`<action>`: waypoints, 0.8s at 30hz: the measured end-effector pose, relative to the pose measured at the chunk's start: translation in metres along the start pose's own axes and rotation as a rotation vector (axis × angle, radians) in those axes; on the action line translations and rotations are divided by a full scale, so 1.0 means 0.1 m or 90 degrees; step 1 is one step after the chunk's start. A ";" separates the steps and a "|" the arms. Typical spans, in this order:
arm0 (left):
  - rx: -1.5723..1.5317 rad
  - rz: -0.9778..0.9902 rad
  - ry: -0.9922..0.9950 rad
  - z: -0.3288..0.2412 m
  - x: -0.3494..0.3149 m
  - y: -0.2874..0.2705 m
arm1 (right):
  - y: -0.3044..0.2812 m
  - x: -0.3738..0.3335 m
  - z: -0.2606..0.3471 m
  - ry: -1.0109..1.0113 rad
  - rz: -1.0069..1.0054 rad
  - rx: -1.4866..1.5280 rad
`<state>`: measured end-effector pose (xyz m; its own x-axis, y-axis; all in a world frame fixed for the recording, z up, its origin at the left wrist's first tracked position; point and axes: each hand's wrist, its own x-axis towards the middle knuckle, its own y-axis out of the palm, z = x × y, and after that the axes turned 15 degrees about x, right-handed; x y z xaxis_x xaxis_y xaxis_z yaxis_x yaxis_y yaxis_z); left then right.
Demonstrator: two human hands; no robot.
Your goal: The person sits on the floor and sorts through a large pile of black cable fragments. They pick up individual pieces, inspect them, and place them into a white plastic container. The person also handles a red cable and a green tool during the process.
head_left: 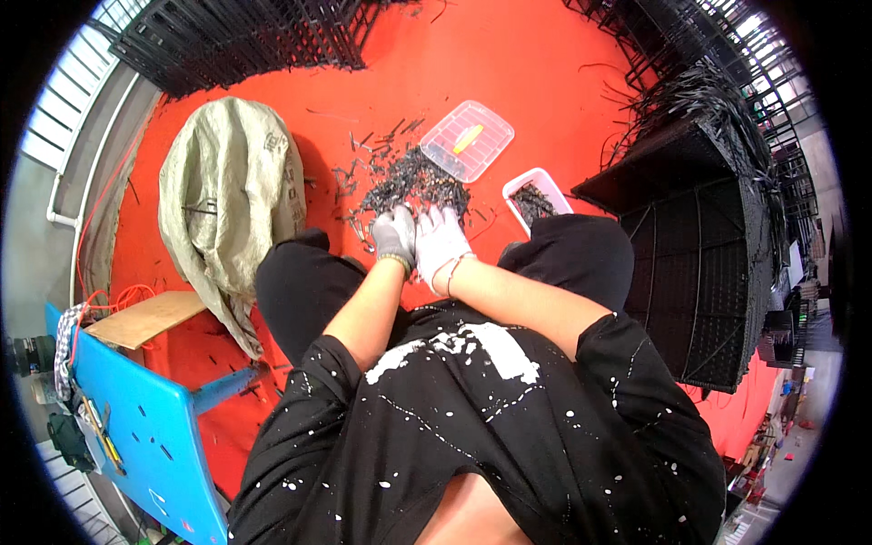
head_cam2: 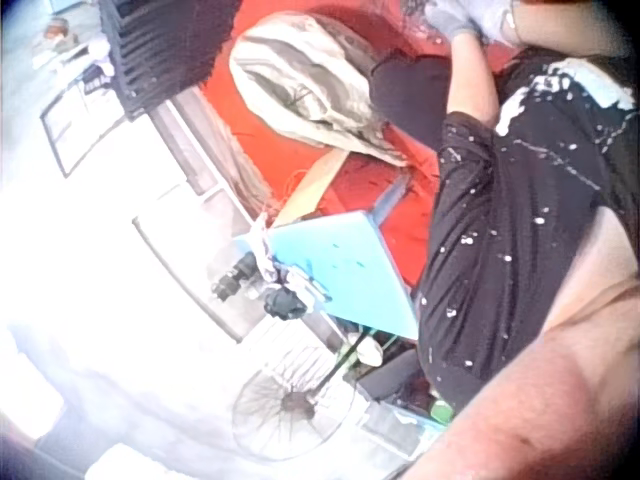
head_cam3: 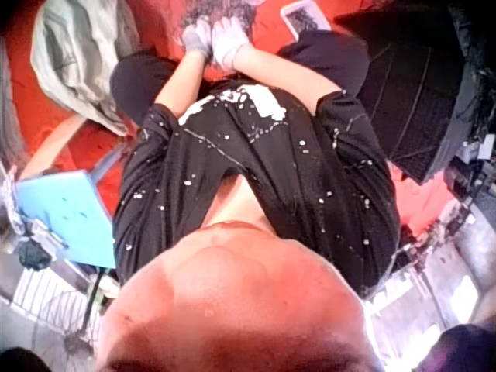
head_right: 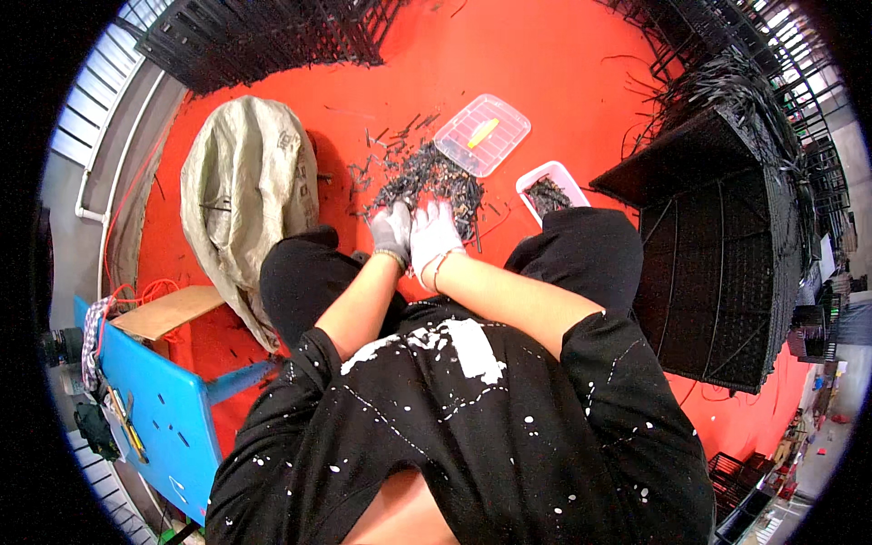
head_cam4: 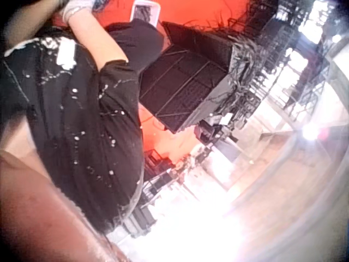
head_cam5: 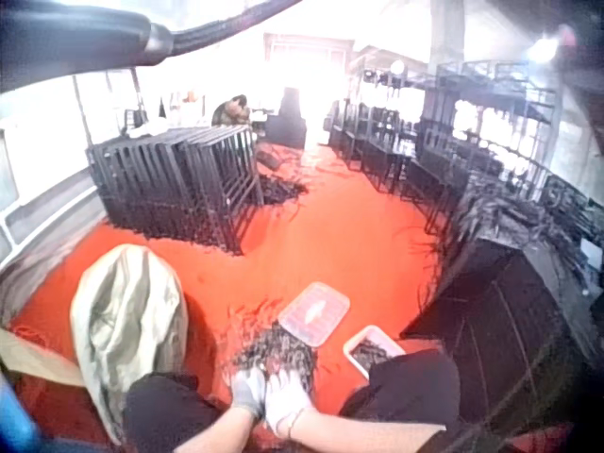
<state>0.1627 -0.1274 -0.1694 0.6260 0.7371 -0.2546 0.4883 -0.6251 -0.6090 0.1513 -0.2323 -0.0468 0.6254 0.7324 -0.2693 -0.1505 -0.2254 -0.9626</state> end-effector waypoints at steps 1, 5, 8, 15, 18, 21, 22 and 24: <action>0.229 -0.044 0.136 0.08 0.05 -0.09 | -0.27 -0.14 0.05 -0.050 0.051 0.054; -0.108 -0.094 -0.148 -0.21 0.16 -0.68 | -0.44 -0.38 0.09 -0.249 -0.139 0.185; -0.394 0.116 -0.104 -0.60 -0.13 -0.56 | -0.31 -0.19 -0.38 -0.013 -0.276 0.268; -0.668 0.274 -0.036 -0.68 -0.22 -0.54 | -0.27 -0.11 -0.49 0.072 -0.077 0.383; -0.695 0.249 -0.098 -0.51 -0.07 -0.55 | 0.26 0.01 -0.77 -0.284 0.097 0.452; -0.711 0.331 -0.059 -0.52 -0.16 -0.46 | 0.87 0.21 -1.15 -0.334 0.020 0.442; -0.652 0.297 -0.073 -0.58 -0.17 -0.57 | 0.46 0.13 -0.98 -0.061 0.057 0.931; -0.504 0.232 -0.030 -0.42 0.04 -0.26 | 0.35 0.15 -0.95 0.214 0.041 1.314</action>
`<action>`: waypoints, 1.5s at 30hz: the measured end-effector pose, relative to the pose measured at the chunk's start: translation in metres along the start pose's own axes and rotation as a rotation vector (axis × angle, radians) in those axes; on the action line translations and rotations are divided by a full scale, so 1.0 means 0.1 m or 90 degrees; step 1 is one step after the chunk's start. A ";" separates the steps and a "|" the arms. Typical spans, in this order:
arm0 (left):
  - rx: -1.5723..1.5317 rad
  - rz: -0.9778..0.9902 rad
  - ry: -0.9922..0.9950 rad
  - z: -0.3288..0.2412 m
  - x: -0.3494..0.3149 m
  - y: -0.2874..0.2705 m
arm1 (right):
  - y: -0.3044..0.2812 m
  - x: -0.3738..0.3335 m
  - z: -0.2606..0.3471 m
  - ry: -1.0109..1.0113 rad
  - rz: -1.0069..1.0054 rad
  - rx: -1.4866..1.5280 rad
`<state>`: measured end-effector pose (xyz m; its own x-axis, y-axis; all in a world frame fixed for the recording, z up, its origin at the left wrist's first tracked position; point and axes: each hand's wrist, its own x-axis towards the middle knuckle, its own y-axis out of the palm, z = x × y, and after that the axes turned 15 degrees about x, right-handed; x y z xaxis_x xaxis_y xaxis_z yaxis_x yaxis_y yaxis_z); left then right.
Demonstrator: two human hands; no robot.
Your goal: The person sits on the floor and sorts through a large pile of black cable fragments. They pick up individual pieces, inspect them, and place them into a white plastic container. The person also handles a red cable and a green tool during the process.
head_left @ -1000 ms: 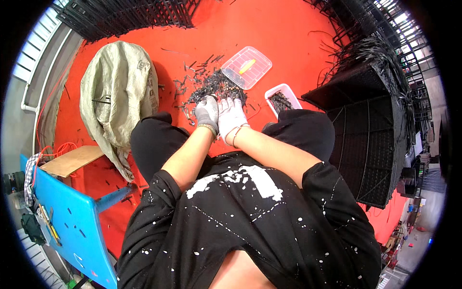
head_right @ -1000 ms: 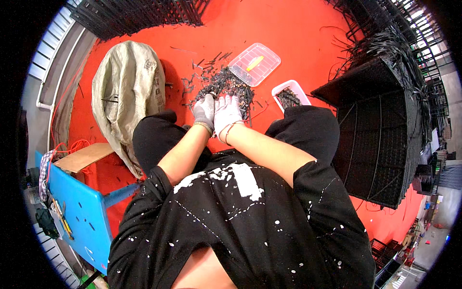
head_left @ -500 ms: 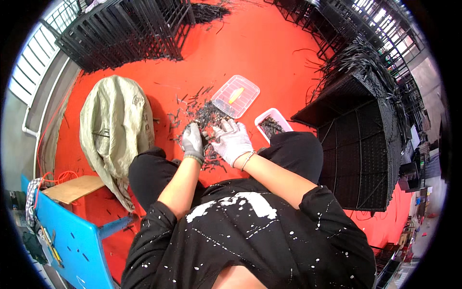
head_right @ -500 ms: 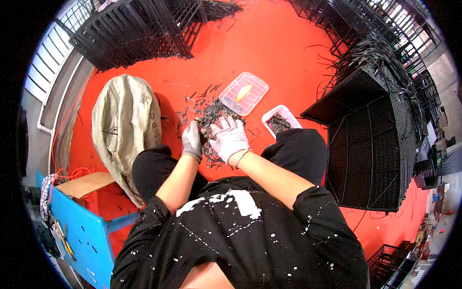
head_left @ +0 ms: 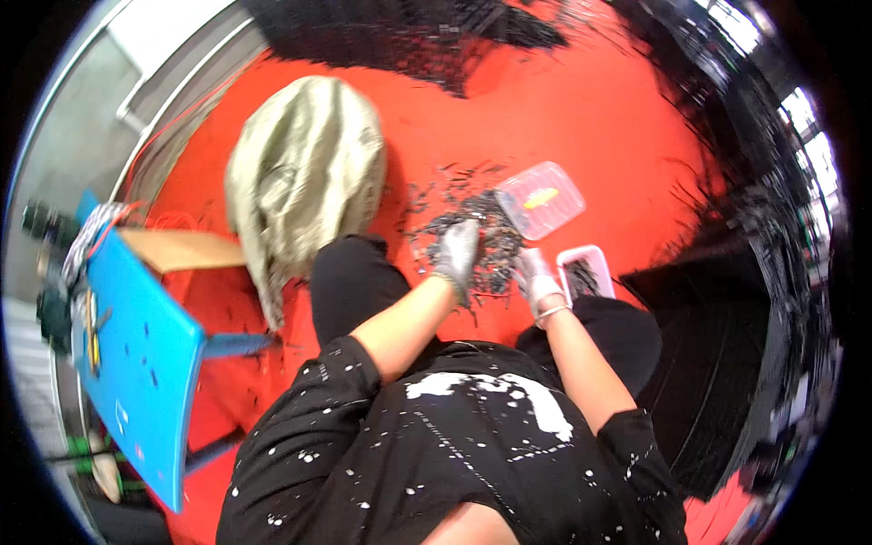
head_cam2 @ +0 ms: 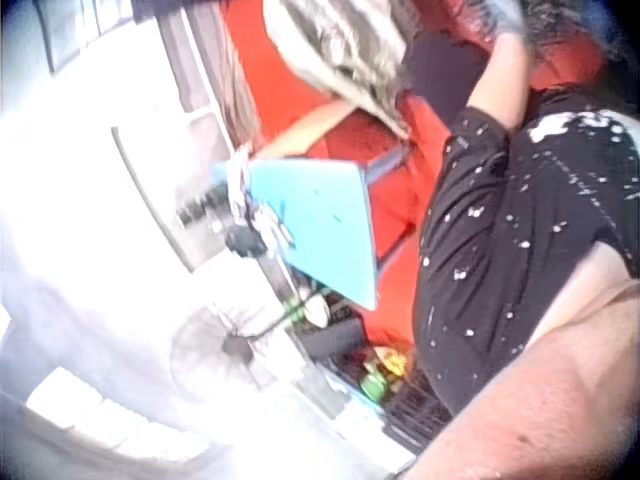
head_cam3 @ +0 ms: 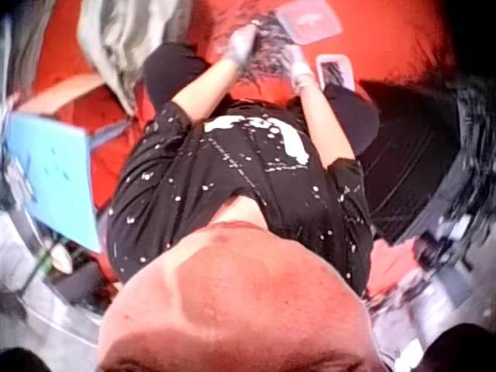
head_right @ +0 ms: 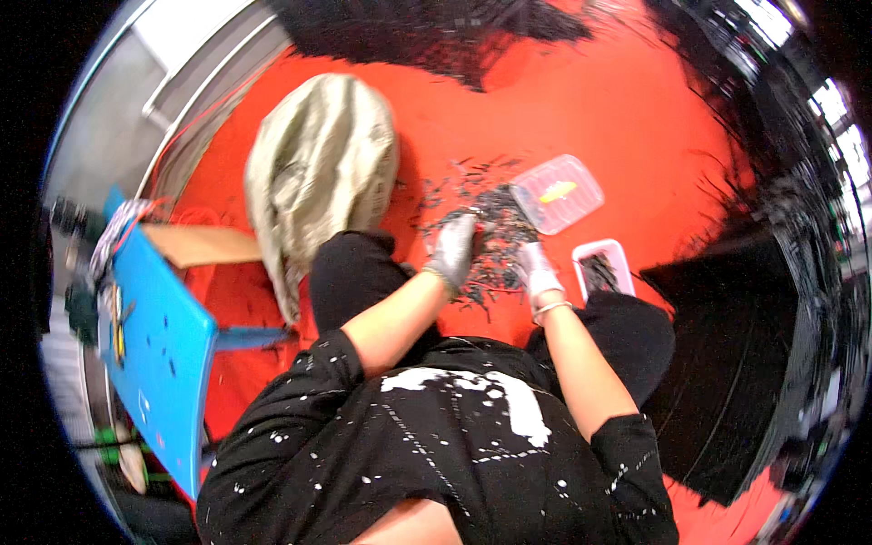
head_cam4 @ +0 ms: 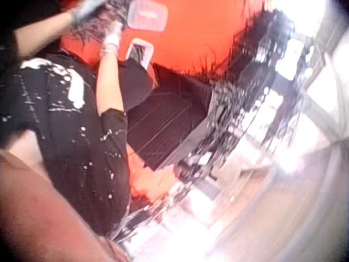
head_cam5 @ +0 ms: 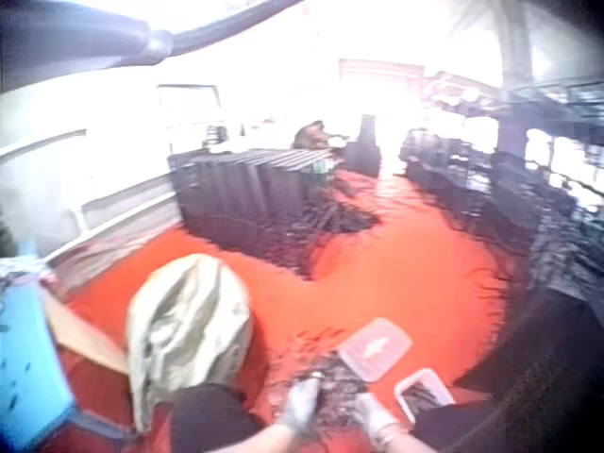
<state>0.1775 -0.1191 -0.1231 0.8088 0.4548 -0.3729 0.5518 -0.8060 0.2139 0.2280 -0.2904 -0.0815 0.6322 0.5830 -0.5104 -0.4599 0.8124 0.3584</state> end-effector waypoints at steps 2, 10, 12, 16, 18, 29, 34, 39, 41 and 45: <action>-0.061 -0.202 0.087 0.09 -0.02 -0.04 | 0.54 -0.15 0.14 0.159 -0.023 0.287; 0.244 -0.341 -0.071 -0.06 -0.18 -0.06 | 0.88 0.07 -0.07 0.119 0.054 0.270; 0.214 -0.325 -0.118 -0.23 -0.29 -0.11 | 1.01 0.00 -0.07 0.112 0.075 0.206; 0.219 -0.320 -0.095 -0.17 -0.26 -0.14 | 1.09 -0.14 -0.01 0.138 0.104 0.186; 0.192 -0.294 -0.083 -0.12 -0.17 -0.13 | 1.09 -0.16 -0.01 0.115 0.111 0.180; 0.101 -0.462 -0.167 -0.16 0.02 -0.55 | 0.92 -0.01 -0.28 -0.017 0.279 -0.036; 0.189 -0.415 -0.143 -0.22 -0.01 -0.50 | 0.90 -0.42 -0.14 -0.027 0.315 -0.225; 0.252 -0.401 -0.122 -0.25 -0.08 -0.43 | 1.11 -0.91 0.24 -0.062 0.309 -0.217; 0.265 -0.440 -0.127 -0.05 0.13 -0.42 | 1.26 -1.21 0.61 -0.213 0.373 -0.551; 0.159 -0.483 -0.112 -0.13 0.17 -0.79 | 0.82 -1.70 0.95 -0.216 0.432 -0.566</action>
<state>0.1507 -0.0428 -0.1345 0.1784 0.8610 -0.4764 0.8577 -0.3733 -0.3535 0.1423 -0.3225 0.1088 0.1618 0.9767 -0.1409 -0.9569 0.1203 -0.2644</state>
